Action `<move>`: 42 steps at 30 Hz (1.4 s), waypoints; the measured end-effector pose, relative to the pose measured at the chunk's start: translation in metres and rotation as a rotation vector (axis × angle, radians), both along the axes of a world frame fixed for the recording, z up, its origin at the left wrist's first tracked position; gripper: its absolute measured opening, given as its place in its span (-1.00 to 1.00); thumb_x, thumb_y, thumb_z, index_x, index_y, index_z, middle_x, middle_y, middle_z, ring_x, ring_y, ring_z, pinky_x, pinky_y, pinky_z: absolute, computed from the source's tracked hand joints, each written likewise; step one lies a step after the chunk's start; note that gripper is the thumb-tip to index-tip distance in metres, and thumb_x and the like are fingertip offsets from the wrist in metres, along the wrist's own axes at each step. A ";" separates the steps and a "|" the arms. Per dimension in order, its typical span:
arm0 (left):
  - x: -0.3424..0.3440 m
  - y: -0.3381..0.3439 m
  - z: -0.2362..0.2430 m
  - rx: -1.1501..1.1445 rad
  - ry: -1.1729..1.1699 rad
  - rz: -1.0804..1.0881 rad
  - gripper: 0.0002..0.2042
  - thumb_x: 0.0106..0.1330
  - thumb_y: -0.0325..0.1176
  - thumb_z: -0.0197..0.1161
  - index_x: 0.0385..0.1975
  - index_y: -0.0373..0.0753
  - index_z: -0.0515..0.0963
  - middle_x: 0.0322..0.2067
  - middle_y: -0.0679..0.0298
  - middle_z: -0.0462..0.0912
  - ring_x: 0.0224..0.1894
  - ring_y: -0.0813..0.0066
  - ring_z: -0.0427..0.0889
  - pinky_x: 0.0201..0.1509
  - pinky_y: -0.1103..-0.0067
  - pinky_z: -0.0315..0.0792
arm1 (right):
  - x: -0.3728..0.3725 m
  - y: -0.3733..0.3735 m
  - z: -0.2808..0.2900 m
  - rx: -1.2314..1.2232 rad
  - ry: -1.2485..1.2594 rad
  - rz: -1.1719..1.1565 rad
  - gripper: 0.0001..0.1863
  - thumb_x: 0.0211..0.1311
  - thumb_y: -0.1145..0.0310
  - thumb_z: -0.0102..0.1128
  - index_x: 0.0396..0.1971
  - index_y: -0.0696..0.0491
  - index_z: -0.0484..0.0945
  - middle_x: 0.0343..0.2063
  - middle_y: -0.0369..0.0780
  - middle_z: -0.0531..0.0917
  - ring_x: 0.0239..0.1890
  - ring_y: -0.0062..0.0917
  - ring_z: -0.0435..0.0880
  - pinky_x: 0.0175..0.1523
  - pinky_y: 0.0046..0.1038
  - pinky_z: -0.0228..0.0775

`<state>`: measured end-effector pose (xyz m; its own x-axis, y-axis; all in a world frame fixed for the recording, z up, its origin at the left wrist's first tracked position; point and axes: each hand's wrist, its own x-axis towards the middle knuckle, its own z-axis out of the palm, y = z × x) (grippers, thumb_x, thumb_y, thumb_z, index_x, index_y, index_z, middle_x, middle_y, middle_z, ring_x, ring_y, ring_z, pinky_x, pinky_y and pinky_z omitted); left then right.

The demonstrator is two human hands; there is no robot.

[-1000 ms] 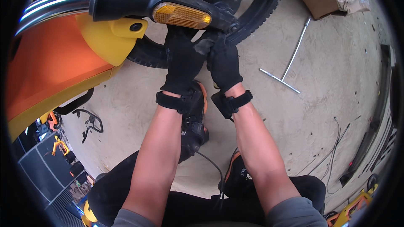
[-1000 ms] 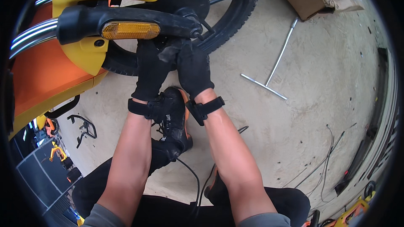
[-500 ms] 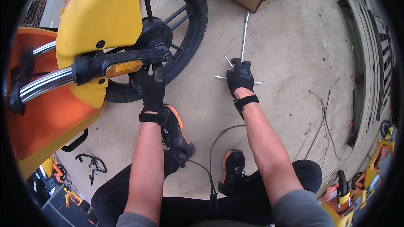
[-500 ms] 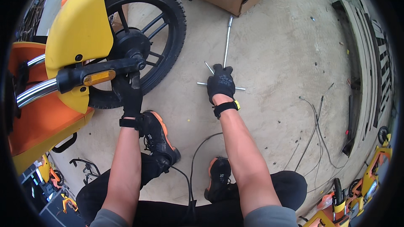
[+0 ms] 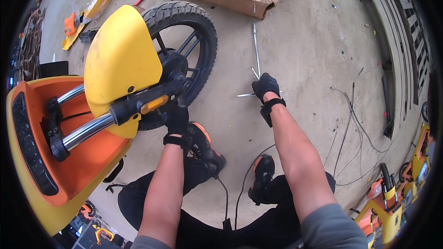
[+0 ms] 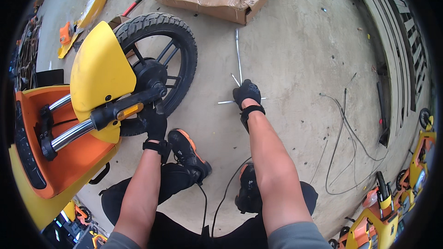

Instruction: The person works on the front wheel and body panels of a yellow motorcycle. They use a hammer and a T-handle socket wrench to adjust and secure parts.

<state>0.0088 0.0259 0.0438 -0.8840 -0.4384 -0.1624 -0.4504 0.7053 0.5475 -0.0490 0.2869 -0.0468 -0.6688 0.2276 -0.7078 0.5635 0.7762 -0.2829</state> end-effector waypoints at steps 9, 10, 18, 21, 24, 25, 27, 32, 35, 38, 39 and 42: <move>0.027 0.019 0.058 -0.220 0.064 -0.162 -0.36 0.17 -0.18 0.23 0.09 -0.55 0.19 0.00 -0.16 0.35 0.05 0.04 0.38 0.14 0.37 0.25 | 0.024 0.028 0.114 -0.507 -0.049 -0.201 -0.79 0.05 0.32 0.07 -0.34 0.11 0.49 -0.62 -0.18 0.56 -0.63 -0.49 0.54 -0.55 -0.41 0.35; 0.022 0.033 0.084 -0.221 0.048 -0.162 -0.36 0.17 -0.18 0.23 0.09 -0.55 0.19 0.00 -0.16 0.35 0.05 0.04 0.38 0.14 0.37 0.25 | 0.029 0.032 0.131 -0.507 -0.066 -0.203 -0.79 0.05 0.32 0.07 -0.34 0.11 0.49 -0.62 -0.18 0.56 -0.63 -0.49 0.54 -0.55 -0.41 0.35; -0.010 0.037 0.216 0.917 0.043 0.732 -0.54 0.25 0.02 0.11 -0.05 -0.22 0.33 -0.07 0.29 0.44 -0.02 0.46 0.41 0.10 0.47 0.22 | 0.002 0.061 0.288 -0.671 -0.101 -0.187 -0.76 0.08 0.32 0.09 -0.22 0.02 0.52 -0.61 -0.26 0.57 -0.59 -0.64 0.49 -0.52 -0.52 0.33; -0.029 0.020 0.224 1.003 0.214 0.918 -0.56 0.24 0.04 0.12 -0.11 -0.22 0.40 -0.16 0.30 0.48 -0.09 0.51 0.39 0.07 0.51 0.20 | -0.027 0.077 0.302 -0.567 0.005 0.071 -0.76 0.08 0.31 0.10 -0.24 0.05 0.51 -0.61 -0.23 0.58 -0.60 -0.55 0.51 -0.47 -0.48 0.35; -0.031 0.003 0.209 1.127 0.237 0.949 -0.59 0.27 0.00 0.09 -0.08 -0.21 0.39 -0.11 0.29 0.49 -0.06 0.46 0.45 0.02 0.52 0.28 | -0.067 0.085 0.311 -0.484 -0.036 0.186 -0.77 0.08 0.32 0.11 -0.25 0.06 0.52 -0.61 -0.21 0.59 -0.59 -0.53 0.53 -0.44 -0.48 0.37; -0.032 -0.006 0.200 1.022 0.205 1.005 -0.58 0.30 0.02 0.02 -0.08 -0.22 0.41 -0.15 0.24 0.54 -0.13 0.45 0.50 -0.01 0.55 0.34 | -0.082 0.077 0.315 -0.483 -0.076 0.204 -0.77 0.08 0.32 0.12 -0.24 0.05 0.52 -0.61 -0.21 0.58 -0.60 -0.54 0.52 -0.46 -0.48 0.37; -0.034 -0.014 0.184 0.881 0.156 1.120 -0.54 0.32 0.05 -0.03 -0.10 -0.26 0.44 -0.28 0.20 0.62 -0.29 0.47 0.60 -0.14 0.59 0.46 | -0.115 0.063 0.318 -0.470 -0.142 0.254 -0.76 0.09 0.31 0.14 -0.22 0.04 0.53 -0.63 -0.22 0.58 -0.62 -0.58 0.51 -0.49 -0.49 0.36; -0.050 -0.001 0.199 0.915 0.096 1.215 -0.52 0.30 0.05 0.02 -0.08 -0.30 0.42 -0.25 0.13 0.60 -0.31 0.43 0.61 -0.21 0.60 0.50 | -0.210 0.018 0.314 -0.473 -0.196 0.382 -0.77 0.10 0.31 0.12 -0.25 0.05 0.54 -0.63 -0.25 0.58 -0.60 -0.60 0.53 -0.49 -0.49 0.37; -0.043 -0.004 0.198 1.025 0.128 1.258 -0.53 0.30 0.00 0.04 -0.06 -0.32 0.35 -0.28 0.15 0.57 -0.30 0.37 0.63 -0.17 0.52 0.52 | -0.263 -0.035 0.329 -0.490 -0.203 0.443 -0.77 0.13 0.29 0.10 -0.25 0.07 0.53 -0.63 -0.29 0.56 -0.64 -0.67 0.47 -0.54 -0.54 0.34; -0.048 0.003 0.202 1.049 0.116 1.306 -0.51 0.30 0.00 0.05 -0.01 -0.32 0.32 -0.25 0.14 0.56 -0.30 0.36 0.63 -0.19 0.52 0.53 | -0.321 -0.087 0.348 -0.494 -0.195 0.379 -0.79 0.17 0.30 0.08 -0.27 0.09 0.53 -0.62 -0.30 0.55 -0.70 -0.71 0.41 -0.64 -0.61 0.30; -0.048 0.003 0.203 1.063 0.149 1.304 -0.50 0.30 0.01 0.04 0.01 -0.31 0.30 -0.23 0.14 0.55 -0.28 0.35 0.63 -0.17 0.51 0.53 | -0.339 -0.106 0.355 -0.525 -0.194 0.413 -0.80 0.18 0.30 0.06 -0.29 0.10 0.52 -0.63 -0.30 0.54 -0.73 -0.70 0.38 -0.67 -0.61 0.29; -0.047 0.001 0.203 1.093 0.184 1.314 -0.49 0.31 0.01 0.03 0.06 -0.28 0.26 -0.19 0.15 0.54 -0.23 0.33 0.63 -0.14 0.49 0.51 | -0.385 -0.165 0.380 -0.524 -0.171 0.458 -0.73 0.22 0.20 -0.03 -0.31 0.09 0.51 -0.57 -0.29 0.55 -0.70 -0.65 0.40 -0.63 -0.59 0.31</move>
